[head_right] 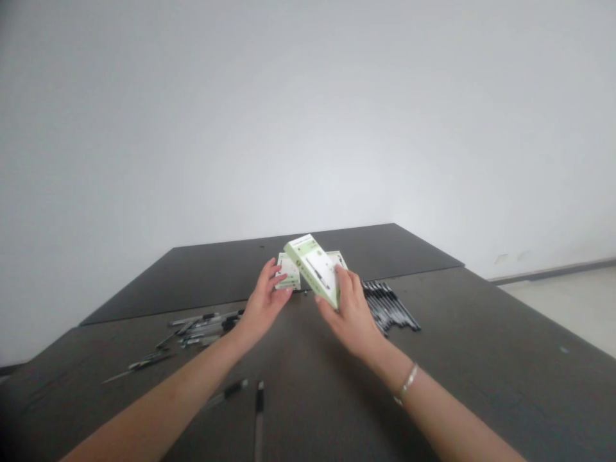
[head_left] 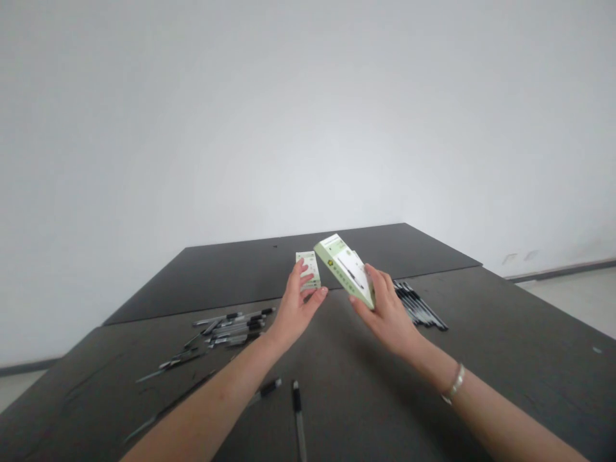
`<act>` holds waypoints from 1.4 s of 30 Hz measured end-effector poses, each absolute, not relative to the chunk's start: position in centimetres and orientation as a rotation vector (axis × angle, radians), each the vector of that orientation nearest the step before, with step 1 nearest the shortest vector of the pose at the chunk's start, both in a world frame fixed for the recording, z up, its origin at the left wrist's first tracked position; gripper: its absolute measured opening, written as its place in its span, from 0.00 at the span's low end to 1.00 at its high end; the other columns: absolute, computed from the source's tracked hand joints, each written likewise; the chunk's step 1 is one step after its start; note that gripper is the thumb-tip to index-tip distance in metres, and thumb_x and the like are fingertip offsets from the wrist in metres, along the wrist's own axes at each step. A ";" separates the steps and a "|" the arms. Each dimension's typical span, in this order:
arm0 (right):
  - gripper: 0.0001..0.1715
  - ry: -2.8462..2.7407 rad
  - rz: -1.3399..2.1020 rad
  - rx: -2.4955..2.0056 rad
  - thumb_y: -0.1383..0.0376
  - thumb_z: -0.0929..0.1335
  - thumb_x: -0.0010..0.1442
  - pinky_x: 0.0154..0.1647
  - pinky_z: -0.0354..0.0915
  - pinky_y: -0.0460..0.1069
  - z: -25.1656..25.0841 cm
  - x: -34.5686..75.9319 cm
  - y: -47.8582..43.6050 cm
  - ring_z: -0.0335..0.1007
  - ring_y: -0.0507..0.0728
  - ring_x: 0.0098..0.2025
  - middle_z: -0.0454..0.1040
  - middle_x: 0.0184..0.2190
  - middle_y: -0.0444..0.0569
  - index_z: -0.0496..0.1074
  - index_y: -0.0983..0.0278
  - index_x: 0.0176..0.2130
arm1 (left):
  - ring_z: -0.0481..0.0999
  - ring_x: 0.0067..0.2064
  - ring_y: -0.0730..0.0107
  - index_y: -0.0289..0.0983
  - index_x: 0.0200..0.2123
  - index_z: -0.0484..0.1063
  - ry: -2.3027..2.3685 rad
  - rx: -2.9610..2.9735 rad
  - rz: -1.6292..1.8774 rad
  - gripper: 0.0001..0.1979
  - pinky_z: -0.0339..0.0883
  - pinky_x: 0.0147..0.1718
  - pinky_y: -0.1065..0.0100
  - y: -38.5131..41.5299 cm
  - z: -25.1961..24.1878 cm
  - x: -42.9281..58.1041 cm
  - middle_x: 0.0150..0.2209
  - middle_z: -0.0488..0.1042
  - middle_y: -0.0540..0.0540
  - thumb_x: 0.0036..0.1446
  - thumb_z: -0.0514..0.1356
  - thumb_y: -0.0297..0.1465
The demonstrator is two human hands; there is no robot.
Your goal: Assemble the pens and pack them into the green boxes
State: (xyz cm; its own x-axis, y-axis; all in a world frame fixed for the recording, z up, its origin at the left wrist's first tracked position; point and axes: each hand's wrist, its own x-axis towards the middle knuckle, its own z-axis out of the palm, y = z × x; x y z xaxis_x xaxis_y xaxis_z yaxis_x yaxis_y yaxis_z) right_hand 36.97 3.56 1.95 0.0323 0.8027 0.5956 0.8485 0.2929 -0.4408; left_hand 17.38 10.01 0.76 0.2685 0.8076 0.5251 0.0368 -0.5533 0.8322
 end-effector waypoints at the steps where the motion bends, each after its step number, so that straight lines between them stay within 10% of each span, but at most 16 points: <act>1: 0.38 -1.775 -0.028 -1.440 0.57 0.64 0.62 0.59 0.61 0.60 1.8 36.1 1.0 0.58 0.64 0.59 0.58 0.58 0.61 0.47 0.65 0.65 | 0.67 0.58 0.55 0.42 0.65 0.43 0.630 1.726 1.317 0.36 0.68 0.52 0.55 8.0 1.8 17.7 0.63 0.56 0.34 0.60 0.59 0.40; 7: 0.55 -1.731 0.128 -1.349 0.57 0.72 0.53 0.58 0.62 0.65 0.5 32.5 -9.3 0.55 0.70 0.62 0.55 0.61 0.63 0.41 0.63 0.67 | 0.71 0.57 0.60 0.42 0.61 0.48 0.557 1.566 1.274 0.26 0.68 0.54 0.58 -2.6 5.0 17.9 0.59 0.67 0.39 0.64 0.55 0.35; 15: 0.21 -1.502 0.631 -1.215 0.62 0.65 0.63 0.40 0.74 0.51 0.7 30.7 -11.4 0.77 0.58 0.42 0.75 0.46 0.54 0.59 0.60 0.55 | 0.67 0.59 0.54 0.41 0.67 0.44 0.773 1.917 1.100 0.35 0.66 0.56 0.52 -6.3 3.9 15.0 0.62 0.62 0.36 0.62 0.57 0.33; 19: 0.20 -1.587 0.512 -1.194 0.66 0.67 0.59 0.37 0.74 0.50 0.5 29.4 -12.4 0.77 0.58 0.38 0.76 0.41 0.52 0.59 0.60 0.50 | 0.64 0.61 0.45 0.41 0.66 0.42 0.981 2.123 1.112 0.52 0.62 0.57 0.45 -7.8 3.8 14.7 0.61 0.59 0.34 0.45 0.70 0.35; 24: 0.29 -1.774 0.497 -1.048 0.68 0.63 0.61 0.50 0.71 0.57 1.9 31.3 -13.3 0.72 0.62 0.51 0.70 0.54 0.57 0.58 0.59 0.60 | 0.68 0.57 0.50 0.40 0.64 0.45 1.079 2.245 1.209 0.44 0.64 0.55 0.49 -8.6 4.4 13.9 0.58 0.64 0.35 0.48 0.66 0.32; 32: 0.20 -1.879 0.428 -1.102 0.64 0.70 0.59 0.31 0.73 0.49 7.4 32.0 -13.5 0.74 0.57 0.34 0.77 0.40 0.49 0.70 0.54 0.52 | 0.68 0.55 0.52 0.40 0.65 0.44 0.966 2.724 1.388 0.43 0.63 0.54 0.51 -8.9 3.9 11.9 0.55 0.67 0.36 0.51 0.64 0.28; 42: 0.26 -2.300 0.241 -0.805 0.73 0.63 0.63 0.51 0.70 0.50 7.6 34.1 -12.3 0.70 0.56 0.54 0.70 0.56 0.50 0.67 0.53 0.58 | 0.66 0.60 0.51 0.42 0.64 0.55 0.501 2.571 0.717 0.45 0.62 0.58 0.55 -7.3 6.6 8.9 0.60 0.65 0.37 0.46 0.69 0.48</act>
State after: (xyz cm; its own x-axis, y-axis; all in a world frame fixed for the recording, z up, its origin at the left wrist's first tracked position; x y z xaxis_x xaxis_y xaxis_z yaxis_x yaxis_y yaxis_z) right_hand 34.08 -12.35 7.65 -0.5782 0.6095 0.5424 0.4836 0.7914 -0.3739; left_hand 8.95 -7.26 6.64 0.8018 0.4427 0.4014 0.2243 -0.8456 0.4845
